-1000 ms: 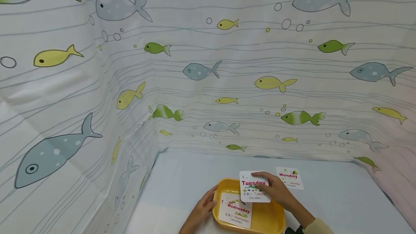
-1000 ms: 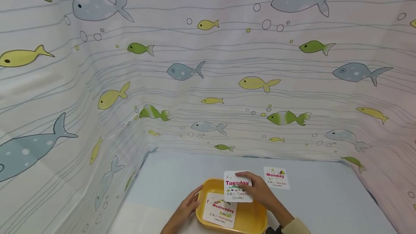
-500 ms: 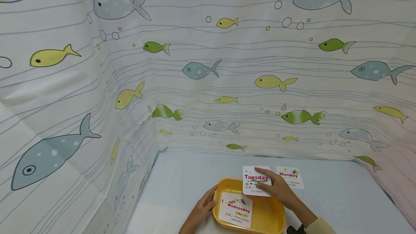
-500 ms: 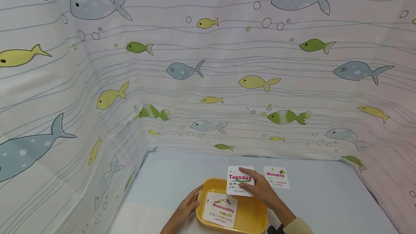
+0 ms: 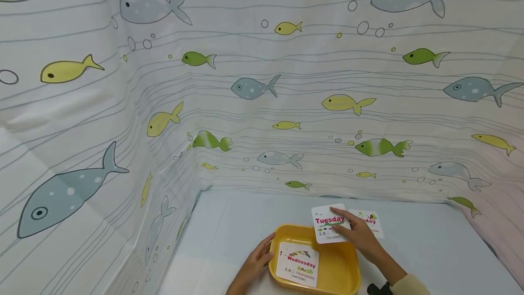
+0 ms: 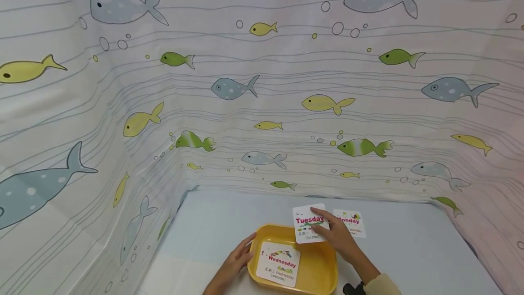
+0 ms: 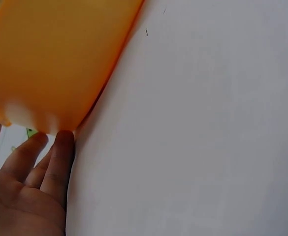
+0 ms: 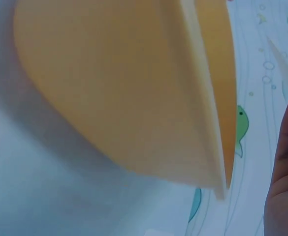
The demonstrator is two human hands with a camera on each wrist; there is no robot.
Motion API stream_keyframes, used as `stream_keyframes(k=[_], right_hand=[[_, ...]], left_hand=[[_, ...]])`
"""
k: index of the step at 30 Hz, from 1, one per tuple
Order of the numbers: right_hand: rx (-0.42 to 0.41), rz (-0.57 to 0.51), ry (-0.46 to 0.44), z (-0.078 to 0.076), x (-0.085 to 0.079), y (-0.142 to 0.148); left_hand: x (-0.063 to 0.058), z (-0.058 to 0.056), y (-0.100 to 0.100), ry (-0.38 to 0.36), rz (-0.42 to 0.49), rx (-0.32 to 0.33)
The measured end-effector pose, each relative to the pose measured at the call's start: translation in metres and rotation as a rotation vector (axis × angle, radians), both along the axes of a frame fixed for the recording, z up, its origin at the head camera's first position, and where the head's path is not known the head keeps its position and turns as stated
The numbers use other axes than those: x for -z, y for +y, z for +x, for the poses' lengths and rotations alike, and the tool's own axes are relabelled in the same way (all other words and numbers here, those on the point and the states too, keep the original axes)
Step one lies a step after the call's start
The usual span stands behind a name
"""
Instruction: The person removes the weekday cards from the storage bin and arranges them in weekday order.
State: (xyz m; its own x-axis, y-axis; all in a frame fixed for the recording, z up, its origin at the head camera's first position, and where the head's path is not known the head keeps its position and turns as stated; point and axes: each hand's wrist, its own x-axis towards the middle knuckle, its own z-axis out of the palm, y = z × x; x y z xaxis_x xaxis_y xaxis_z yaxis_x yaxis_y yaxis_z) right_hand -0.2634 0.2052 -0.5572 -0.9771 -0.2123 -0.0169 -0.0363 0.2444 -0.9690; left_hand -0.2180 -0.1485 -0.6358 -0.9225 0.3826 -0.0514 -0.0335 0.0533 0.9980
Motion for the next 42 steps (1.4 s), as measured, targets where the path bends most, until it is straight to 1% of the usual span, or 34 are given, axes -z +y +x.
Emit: stream_keyframes(k=[4, 8, 13, 16, 24, 28, 34, 39, 42], right_hand=[[0.051, 0.013, -0.017, -0.004, 0.001, 0.014], [0.108, 0.044, -0.039, -0.01, 0.001, 0.033], [0.147, 0.081, -0.026, -0.015, -0.003, 0.058], [0.168, 0.13, -0.019, -0.018, -0.003, 0.074], [0.231, 0.315, -0.036, -0.028, 0.002, 0.117], [0.261, 0.367, -0.038, -0.036, 0.005, 0.139], [0.264, 0.391, -0.06, -0.041, 0.014, 0.164], [0.274, 0.387, -0.095, -0.046, 0.019, 0.174], [0.277, 0.389, -0.114, -0.048, 0.021, 0.176]], left_hand=[[0.0, -0.001, 0.0, -0.003, 0.003, 0.004], [0.0, -0.001, 0.0, -0.025, -0.002, -0.01], [-0.001, 0.0, 0.001, -0.027, -0.001, -0.019], [-0.001, 0.0, 0.001, -0.03, -0.002, -0.02], [-0.002, -0.001, 0.0, -0.029, 0.008, -0.011], [0.0, -0.001, -0.001, -0.046, 0.016, -0.014], [0.001, -0.002, -0.001, -0.047, 0.03, 0.003], [0.0, -0.001, 0.001, -0.047, 0.022, -0.009], [-0.001, 0.0, 0.002, -0.046, 0.013, -0.028]])
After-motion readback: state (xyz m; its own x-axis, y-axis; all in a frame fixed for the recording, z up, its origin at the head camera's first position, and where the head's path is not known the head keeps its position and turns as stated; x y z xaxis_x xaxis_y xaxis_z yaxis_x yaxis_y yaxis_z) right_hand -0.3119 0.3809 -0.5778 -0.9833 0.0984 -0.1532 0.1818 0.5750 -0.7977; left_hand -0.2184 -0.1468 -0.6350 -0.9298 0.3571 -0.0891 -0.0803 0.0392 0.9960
